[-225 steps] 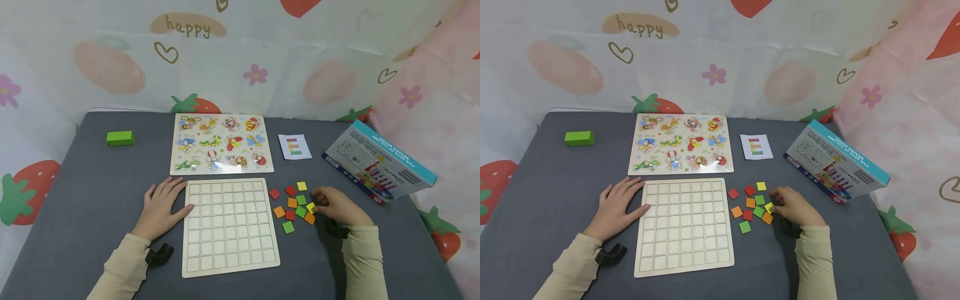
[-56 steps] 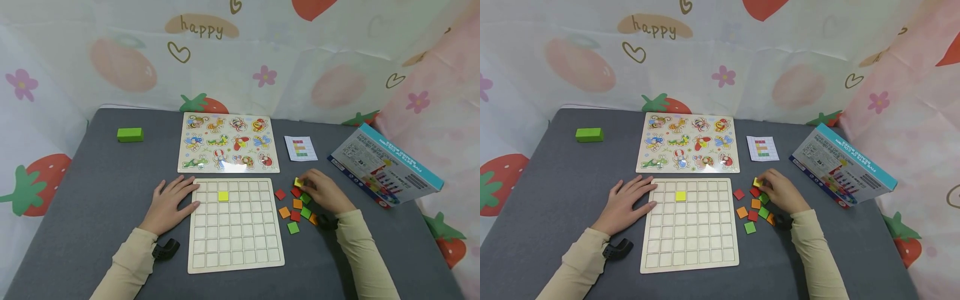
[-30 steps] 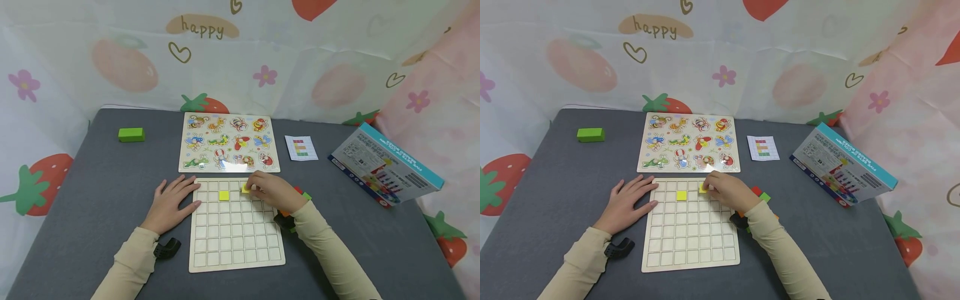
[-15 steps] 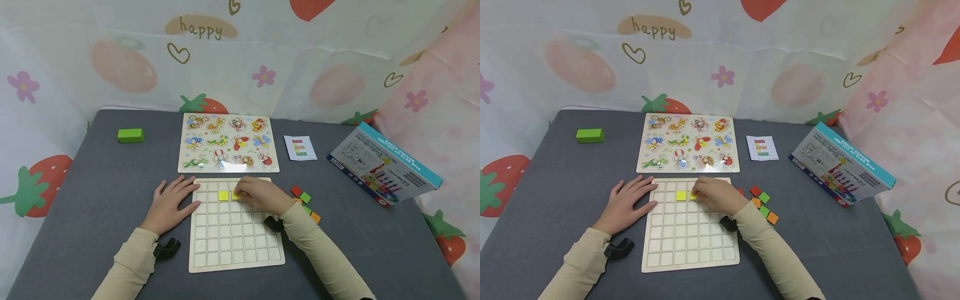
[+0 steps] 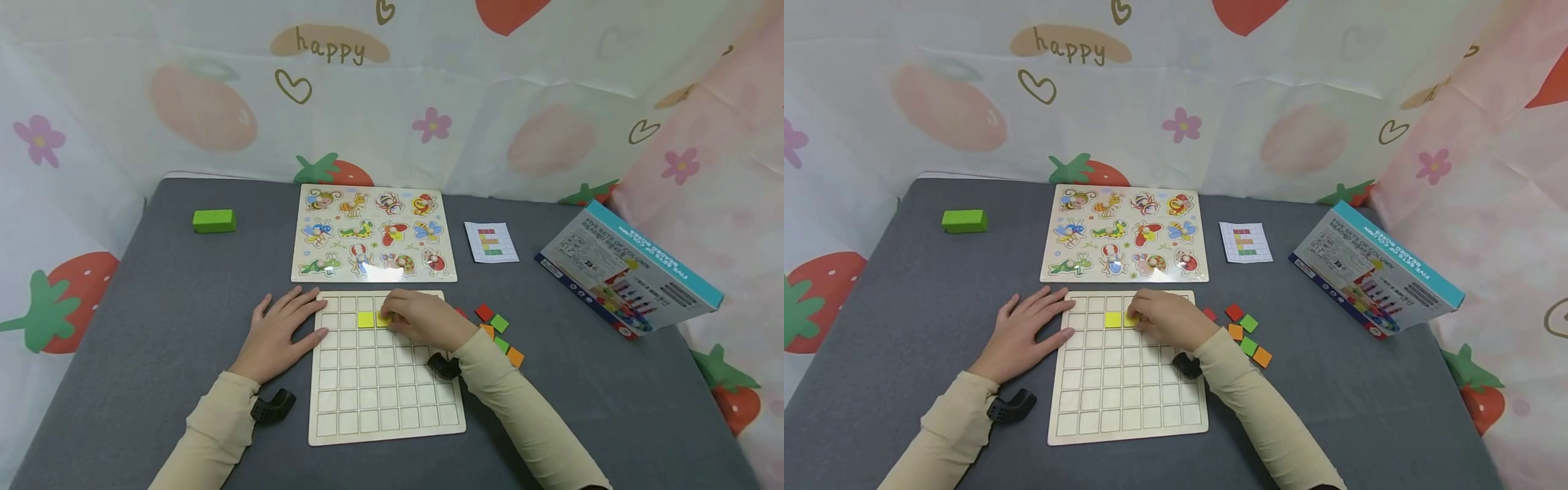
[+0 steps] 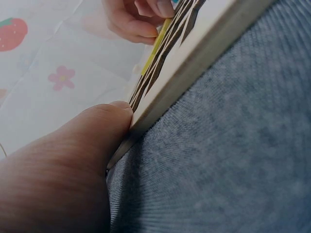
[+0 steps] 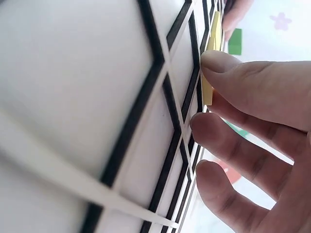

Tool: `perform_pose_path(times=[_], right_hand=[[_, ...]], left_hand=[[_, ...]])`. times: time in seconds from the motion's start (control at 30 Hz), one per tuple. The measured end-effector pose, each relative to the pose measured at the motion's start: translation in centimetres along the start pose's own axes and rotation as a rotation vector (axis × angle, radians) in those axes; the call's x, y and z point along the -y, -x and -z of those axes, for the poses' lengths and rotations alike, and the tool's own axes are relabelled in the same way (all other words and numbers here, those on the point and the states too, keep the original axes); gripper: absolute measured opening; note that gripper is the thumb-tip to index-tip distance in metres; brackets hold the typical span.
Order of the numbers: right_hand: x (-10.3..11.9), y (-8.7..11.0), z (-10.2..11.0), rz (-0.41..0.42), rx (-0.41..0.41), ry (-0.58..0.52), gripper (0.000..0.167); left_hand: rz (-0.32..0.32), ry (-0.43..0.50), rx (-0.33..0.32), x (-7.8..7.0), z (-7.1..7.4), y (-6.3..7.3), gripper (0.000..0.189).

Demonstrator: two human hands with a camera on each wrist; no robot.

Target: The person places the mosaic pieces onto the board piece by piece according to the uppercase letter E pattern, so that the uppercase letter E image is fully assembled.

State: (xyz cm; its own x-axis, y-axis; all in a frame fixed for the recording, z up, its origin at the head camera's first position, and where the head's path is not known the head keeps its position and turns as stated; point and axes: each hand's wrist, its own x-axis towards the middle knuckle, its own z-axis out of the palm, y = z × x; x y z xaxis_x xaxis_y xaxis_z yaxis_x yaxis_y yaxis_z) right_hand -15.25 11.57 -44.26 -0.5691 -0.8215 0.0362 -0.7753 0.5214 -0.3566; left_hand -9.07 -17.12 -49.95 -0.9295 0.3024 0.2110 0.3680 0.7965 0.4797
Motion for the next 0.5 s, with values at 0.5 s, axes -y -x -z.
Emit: perform_pose_path(times=[0.5], right_hand=[[-0.14, -0.26, -0.46, 0.016, -0.032, 0.007, 0.018]], left_hand=[[-0.002, 0.003, -0.004, -0.03, 0.05, 0.03, 0.055]])
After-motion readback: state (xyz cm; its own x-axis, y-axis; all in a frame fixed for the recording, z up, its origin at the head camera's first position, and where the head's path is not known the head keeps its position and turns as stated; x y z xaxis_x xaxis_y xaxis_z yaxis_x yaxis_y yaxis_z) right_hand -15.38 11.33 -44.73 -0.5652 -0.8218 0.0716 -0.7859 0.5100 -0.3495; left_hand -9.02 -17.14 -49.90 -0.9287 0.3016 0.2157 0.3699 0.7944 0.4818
